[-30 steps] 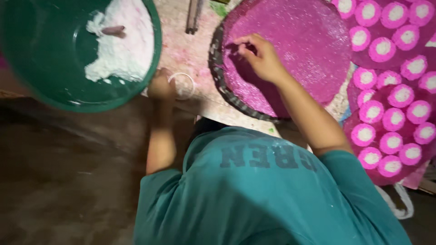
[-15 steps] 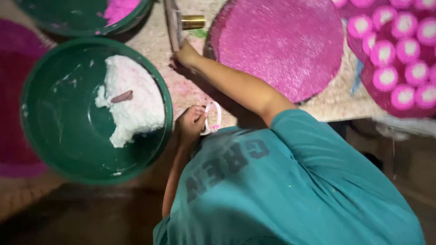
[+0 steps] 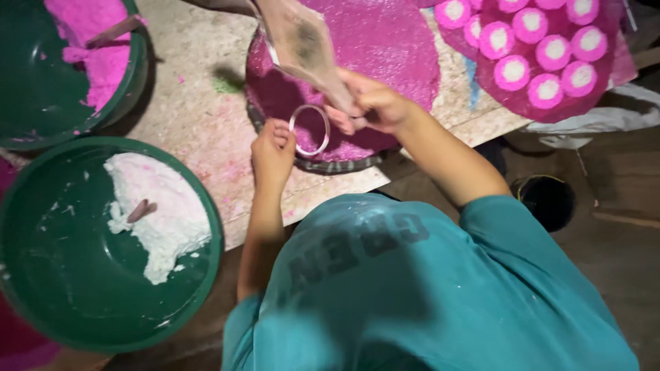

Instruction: The person uses a brass cylindrical mold and a wooden mallet to press pink powder into ring shapes on a flat pink surface. They repeatedly fill the mold, tap it to compact the powder, and remove the formed rings, placing them on a nearby tray. A white powdery substance is also handled and mixed into the pink powder during the process.

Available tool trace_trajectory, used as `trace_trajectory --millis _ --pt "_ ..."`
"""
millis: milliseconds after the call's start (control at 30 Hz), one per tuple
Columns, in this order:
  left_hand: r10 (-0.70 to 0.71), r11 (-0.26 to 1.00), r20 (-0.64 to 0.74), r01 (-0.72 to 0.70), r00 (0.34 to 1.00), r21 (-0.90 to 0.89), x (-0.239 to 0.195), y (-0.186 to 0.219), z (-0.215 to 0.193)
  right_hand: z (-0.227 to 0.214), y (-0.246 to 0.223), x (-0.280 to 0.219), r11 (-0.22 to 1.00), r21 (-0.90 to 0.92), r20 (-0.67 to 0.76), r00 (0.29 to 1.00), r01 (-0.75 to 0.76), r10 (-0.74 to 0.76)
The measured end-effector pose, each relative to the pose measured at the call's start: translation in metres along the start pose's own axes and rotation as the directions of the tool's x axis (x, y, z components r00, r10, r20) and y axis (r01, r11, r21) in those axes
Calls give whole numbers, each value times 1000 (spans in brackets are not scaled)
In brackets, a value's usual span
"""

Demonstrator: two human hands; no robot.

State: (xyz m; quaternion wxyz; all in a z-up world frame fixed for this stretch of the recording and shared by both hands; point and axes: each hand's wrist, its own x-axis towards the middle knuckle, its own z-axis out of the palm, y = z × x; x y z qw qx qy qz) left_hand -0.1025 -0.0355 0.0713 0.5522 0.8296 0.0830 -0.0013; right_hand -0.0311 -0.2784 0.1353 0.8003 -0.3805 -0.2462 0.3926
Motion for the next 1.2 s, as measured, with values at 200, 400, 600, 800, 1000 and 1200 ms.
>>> trace_trajectory --millis 200,400,600,800,1000,1200 --pt "651 683 -152 -487 744 544 -11 103 -4 30 -78 -74 563 -809 -223 974 -169 -28" --pt "396 833 719 -552 571 -20 -52 183 -10 85 -122 -112 86 -985 160 980 151 116" --pt "198 792 850 -590 488 154 -80 226 -5 90 -170 -56 -227 -586 722 629 778 290" --pt "57 779 800 -528 597 339 -126 235 -25 94 -140 -58 472 -779 615 654 414 441" --pt "-129 988 552 61 824 141 -173 149 -69 82 -100 -57 699 -685 640 627 205 444" --pt "-462 871 226 486 858 -68 -193 18 -185 93 -122 19 -342 -591 691 677 730 253"
